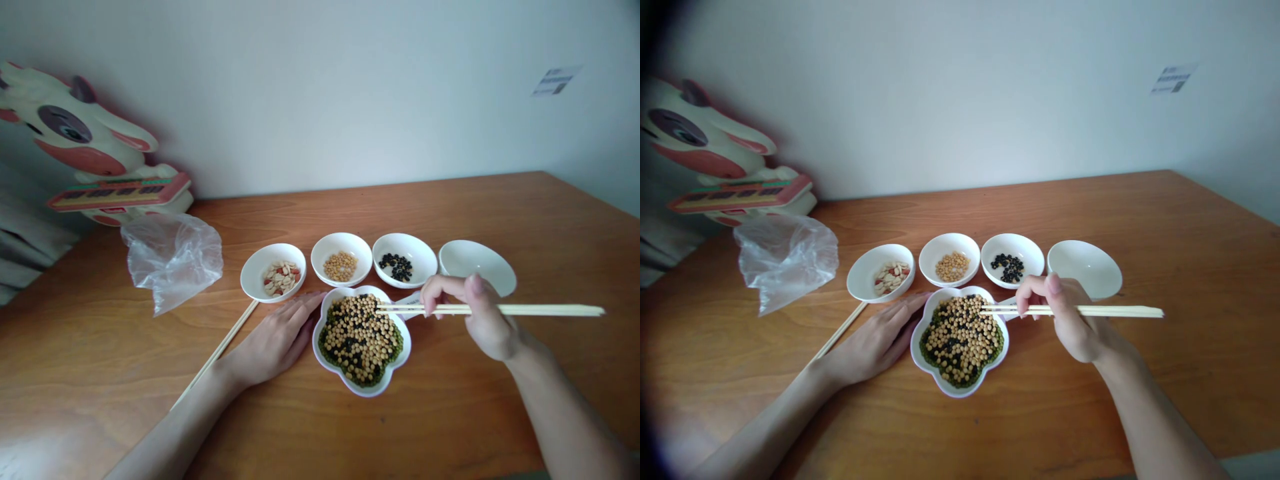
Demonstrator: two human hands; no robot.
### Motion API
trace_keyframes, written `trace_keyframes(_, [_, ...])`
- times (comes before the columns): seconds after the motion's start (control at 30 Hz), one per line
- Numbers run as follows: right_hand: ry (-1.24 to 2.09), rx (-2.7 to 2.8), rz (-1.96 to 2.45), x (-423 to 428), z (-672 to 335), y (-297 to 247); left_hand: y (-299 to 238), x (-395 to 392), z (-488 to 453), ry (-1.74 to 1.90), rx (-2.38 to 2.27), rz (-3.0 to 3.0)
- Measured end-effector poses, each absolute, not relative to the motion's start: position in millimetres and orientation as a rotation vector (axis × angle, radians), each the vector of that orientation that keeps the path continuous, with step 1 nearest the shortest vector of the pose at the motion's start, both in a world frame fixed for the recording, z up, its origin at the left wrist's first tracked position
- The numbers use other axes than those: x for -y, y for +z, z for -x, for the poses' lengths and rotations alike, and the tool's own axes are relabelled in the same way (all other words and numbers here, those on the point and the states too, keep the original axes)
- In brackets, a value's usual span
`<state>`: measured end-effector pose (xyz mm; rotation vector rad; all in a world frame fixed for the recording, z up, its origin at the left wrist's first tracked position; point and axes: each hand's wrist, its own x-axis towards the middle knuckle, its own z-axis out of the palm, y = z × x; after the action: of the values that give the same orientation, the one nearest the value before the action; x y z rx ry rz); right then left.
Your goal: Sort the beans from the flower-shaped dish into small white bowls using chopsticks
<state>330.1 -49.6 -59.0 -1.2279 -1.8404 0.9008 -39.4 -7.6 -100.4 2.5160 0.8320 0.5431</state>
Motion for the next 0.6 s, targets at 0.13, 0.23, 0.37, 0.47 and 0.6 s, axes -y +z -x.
trace_keyframes(0.13, [0.876, 1.916, 1.237, 48.9, -324.8, -61.0, -100.5, 7.5, 39.5, 0.545, -0.836, -2.537])
trace_keyframes(0.23, [0.896, 1.929, 1.245, 48.9, -321.2, -60.9, -100.6, 7.3, 40.1, 0.535, -0.833, -2.548])
trace_keyframes(0.37, [0.911, 1.913, 1.266, 49.1, -319.1, -61.6, -101.5, 7.0, 40.6, 0.515, -0.835, -2.547])
trace_keyframes(0.47, [0.894, 1.883, 1.278, 49.1, -318.2, -62.9, -102.9, 6.8, 41.3, 0.51, -0.834, -2.549])
trace_keyframes(0.6, [0.891, 1.877, 1.292, 48.8, -315.4, -62.5, -104.7, 6.7, 42.3, 0.501, -0.839, -2.537])
